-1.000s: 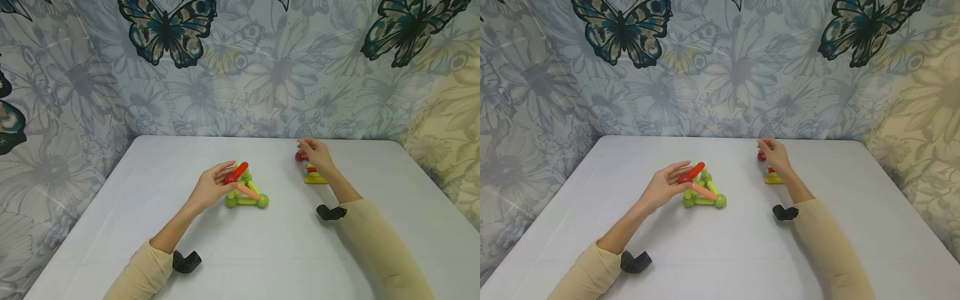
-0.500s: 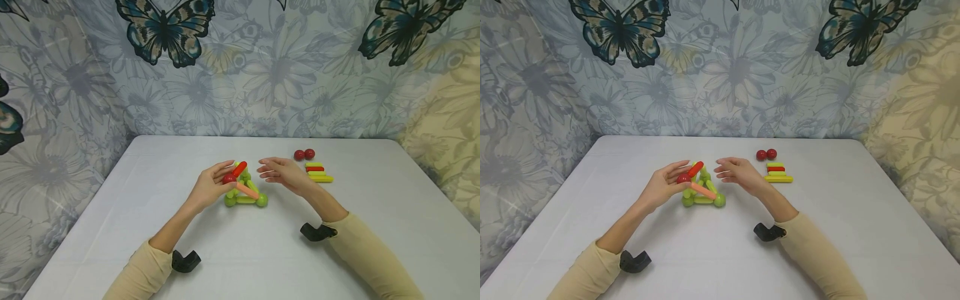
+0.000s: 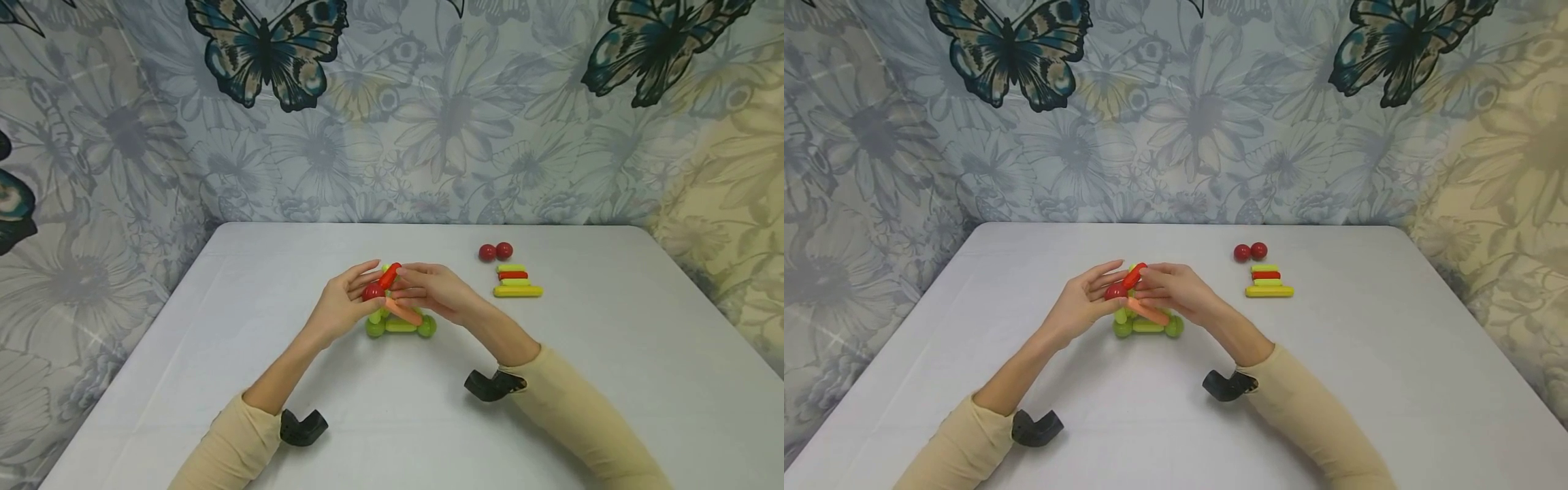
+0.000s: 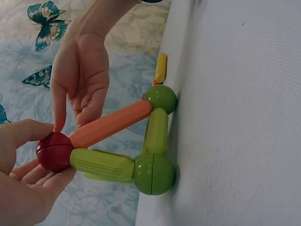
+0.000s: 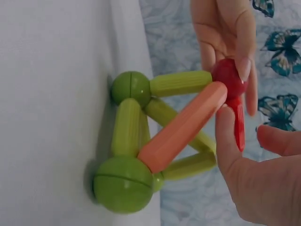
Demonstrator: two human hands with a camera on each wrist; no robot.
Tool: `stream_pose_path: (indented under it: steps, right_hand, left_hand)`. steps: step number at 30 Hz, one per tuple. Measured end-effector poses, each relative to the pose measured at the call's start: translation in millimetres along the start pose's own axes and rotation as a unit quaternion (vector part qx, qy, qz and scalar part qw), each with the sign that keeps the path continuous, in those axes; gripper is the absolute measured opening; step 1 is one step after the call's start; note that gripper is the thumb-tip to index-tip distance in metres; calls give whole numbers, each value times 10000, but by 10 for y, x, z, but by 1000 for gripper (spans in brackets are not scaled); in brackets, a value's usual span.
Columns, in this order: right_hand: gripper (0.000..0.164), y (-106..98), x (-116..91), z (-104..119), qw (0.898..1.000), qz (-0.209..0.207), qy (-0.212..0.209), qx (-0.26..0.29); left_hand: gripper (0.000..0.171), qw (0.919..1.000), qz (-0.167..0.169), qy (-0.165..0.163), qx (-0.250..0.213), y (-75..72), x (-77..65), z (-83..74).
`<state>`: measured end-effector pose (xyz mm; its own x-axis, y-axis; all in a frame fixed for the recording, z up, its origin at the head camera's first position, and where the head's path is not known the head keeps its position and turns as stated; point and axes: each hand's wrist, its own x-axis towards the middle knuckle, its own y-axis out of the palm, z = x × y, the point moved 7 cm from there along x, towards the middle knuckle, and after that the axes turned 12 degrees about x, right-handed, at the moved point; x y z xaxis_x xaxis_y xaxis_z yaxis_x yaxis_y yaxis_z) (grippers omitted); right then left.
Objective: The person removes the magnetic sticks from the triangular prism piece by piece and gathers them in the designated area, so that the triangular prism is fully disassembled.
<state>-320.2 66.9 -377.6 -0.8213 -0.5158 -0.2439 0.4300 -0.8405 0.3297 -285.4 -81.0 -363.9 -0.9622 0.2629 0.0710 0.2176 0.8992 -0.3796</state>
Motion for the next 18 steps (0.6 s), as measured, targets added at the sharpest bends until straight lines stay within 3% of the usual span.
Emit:
stream_pose_path:
  steps: [5,14,18]
  right_hand:
    - [41,26,73,-24,9991,-260,-4,333]
    - [42,51,104,-13,9956,-935,66,-65]
    - [38,77,81,39,9939,-1033,-144,-358]
  left_hand:
    - [64,10000,38,9,-15,-1,-8,-5]
    - [63,9999,91,71,-44,-2,-19,-25]
    - [63,9999,82,77,17,-6,-16,-21]
